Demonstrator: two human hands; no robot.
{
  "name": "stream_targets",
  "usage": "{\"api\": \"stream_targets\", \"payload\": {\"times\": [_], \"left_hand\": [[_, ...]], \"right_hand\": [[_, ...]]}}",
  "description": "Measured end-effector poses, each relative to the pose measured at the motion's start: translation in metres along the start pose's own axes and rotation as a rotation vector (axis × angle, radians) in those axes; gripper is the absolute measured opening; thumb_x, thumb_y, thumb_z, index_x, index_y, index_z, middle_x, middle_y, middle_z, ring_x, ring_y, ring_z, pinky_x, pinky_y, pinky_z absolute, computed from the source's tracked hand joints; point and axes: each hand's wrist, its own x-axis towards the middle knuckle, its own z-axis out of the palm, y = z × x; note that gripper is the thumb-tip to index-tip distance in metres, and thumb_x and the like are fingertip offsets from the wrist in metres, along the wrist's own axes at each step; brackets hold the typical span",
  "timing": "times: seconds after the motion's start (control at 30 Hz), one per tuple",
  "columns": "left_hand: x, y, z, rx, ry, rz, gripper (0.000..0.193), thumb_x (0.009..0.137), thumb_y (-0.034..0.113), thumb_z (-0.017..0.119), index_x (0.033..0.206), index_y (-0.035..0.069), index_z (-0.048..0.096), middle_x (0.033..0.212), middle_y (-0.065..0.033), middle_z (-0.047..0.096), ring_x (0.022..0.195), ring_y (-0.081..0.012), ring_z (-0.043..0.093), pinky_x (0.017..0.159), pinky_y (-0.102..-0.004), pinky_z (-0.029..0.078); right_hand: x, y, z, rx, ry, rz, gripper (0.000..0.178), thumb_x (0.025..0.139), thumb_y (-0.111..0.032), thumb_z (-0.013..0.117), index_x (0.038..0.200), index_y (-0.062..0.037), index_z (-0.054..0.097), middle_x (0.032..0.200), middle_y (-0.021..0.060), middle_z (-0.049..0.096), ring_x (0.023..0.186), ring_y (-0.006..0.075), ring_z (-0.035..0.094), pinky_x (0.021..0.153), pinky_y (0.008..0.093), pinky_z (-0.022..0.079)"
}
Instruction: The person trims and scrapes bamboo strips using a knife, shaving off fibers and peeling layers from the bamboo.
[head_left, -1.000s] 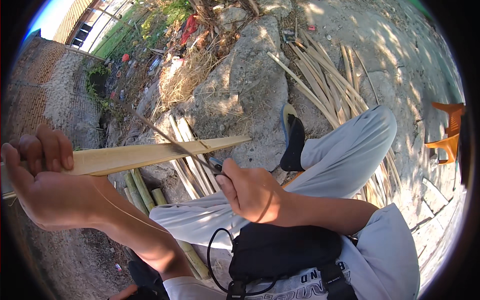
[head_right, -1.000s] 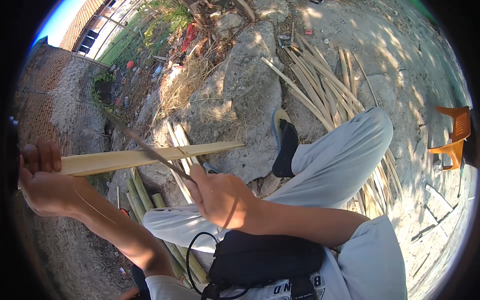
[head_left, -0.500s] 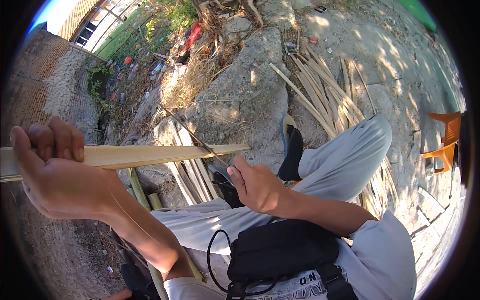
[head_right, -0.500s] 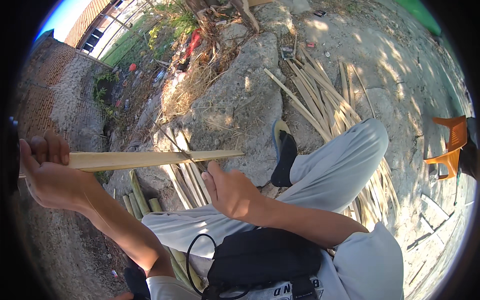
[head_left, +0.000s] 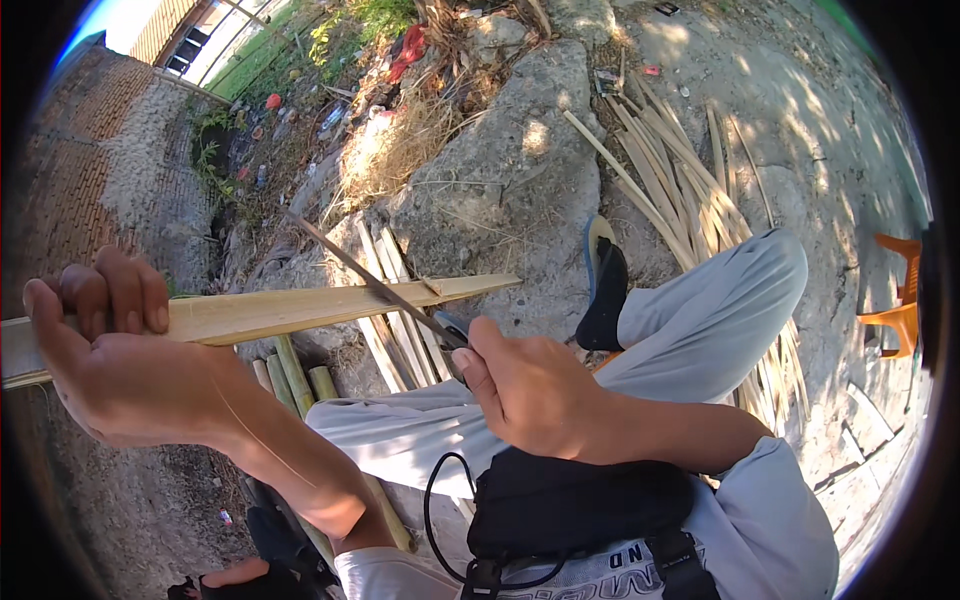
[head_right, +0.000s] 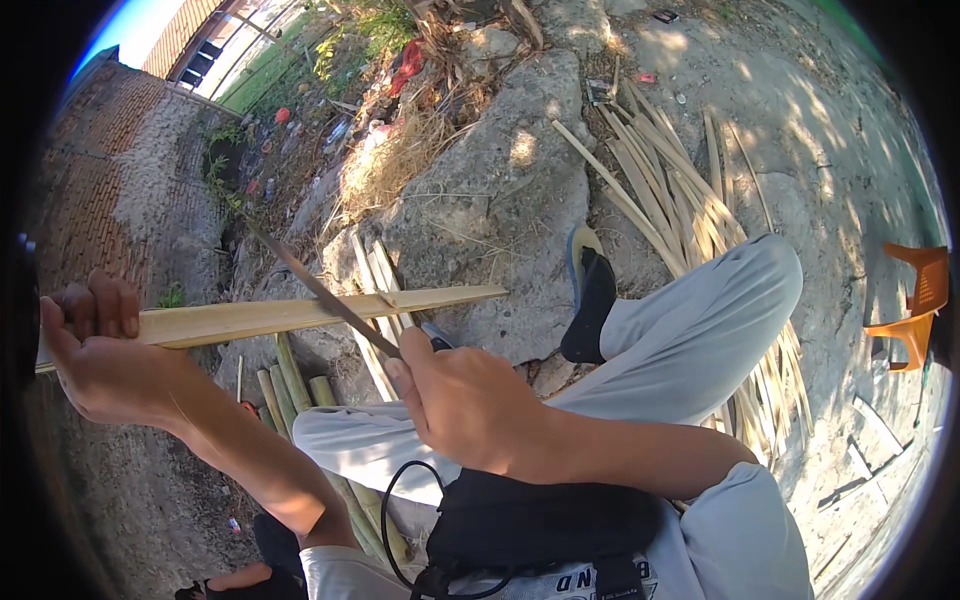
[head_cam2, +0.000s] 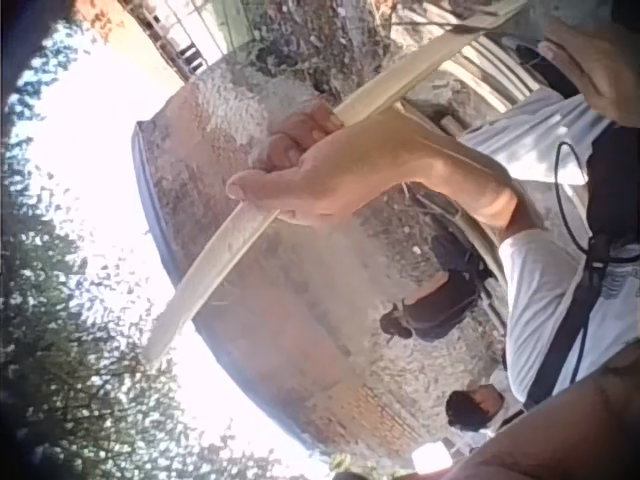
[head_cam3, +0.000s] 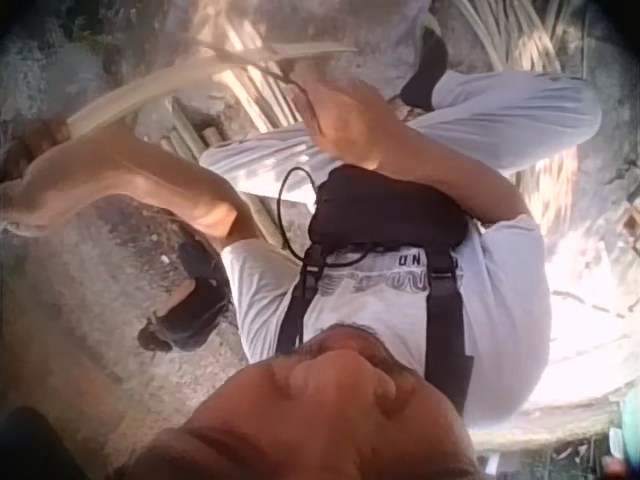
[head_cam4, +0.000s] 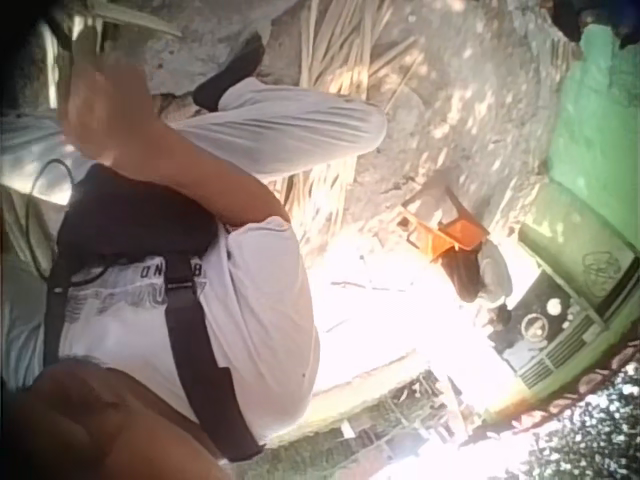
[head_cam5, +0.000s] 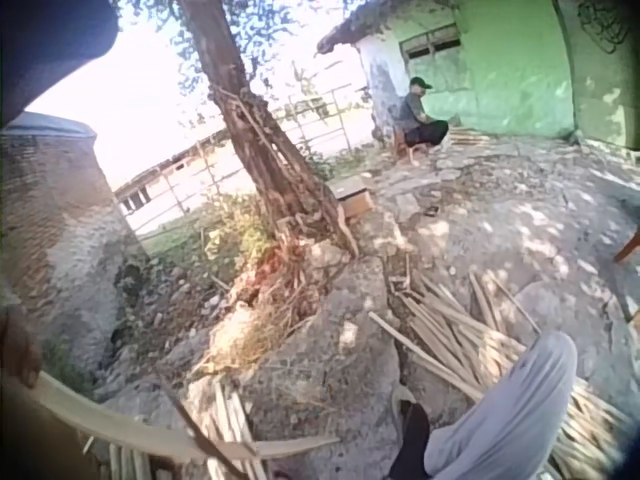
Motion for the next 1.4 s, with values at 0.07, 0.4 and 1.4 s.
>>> {"api": "stream_targets", "payload": {"times": [0.07, 0.4, 1.4], "left_hand": [[0.012, 0.007, -0.016, -0.132, -0.144, 0.014, 0.029, 0.096, 0.015, 0.048, 0.069, 0.005, 0.042, 0.065, -0.0027, 0.033, 0.052, -0.0105, 0.031, 0.046, -0.0256, 0.023], [0.006, -0.007, 0.004, 0.039, -0.004, 0.024, 0.029, 0.096, 0.016, 0.049, 0.070, 0.007, 0.038, 0.065, -0.0013, 0.029, 0.052, -0.0102, 0.029, 0.045, -0.0251, 0.023], [0.020, -0.003, -0.010, 0.031, 0.104, 0.011, 0.025, 0.096, 0.014, 0.052, 0.074, 0.004, 0.043, 0.066, -0.0027, 0.035, 0.052, -0.0112, 0.034, 0.046, -0.0258, 0.026]], "right_hand": [[-0.006, -0.019, 0.000, 0.089, 0.004, -0.085, 0.018, 0.099, -0.016, 0.047, 0.088, -0.0020, 0.042, 0.051, 0.0176, 0.048, 0.045, 0.0406, 0.052, 0.043, 0.0468, 0.039], [0.008, 0.019, 0.012, -0.025, -0.021, 0.017, 0.020, 0.098, -0.019, 0.045, 0.090, -0.0009, 0.042, 0.052, 0.0188, 0.053, 0.047, 0.0411, 0.056, 0.046, 0.0507, 0.045], [-0.006, 0.105, 0.053, -0.195, -0.023, 0.145, 0.019, 0.097, -0.019, 0.049, 0.093, -0.0010, 0.043, 0.053, 0.0209, 0.054, 0.050, 0.0442, 0.056, 0.045, 0.0531, 0.043]]}}
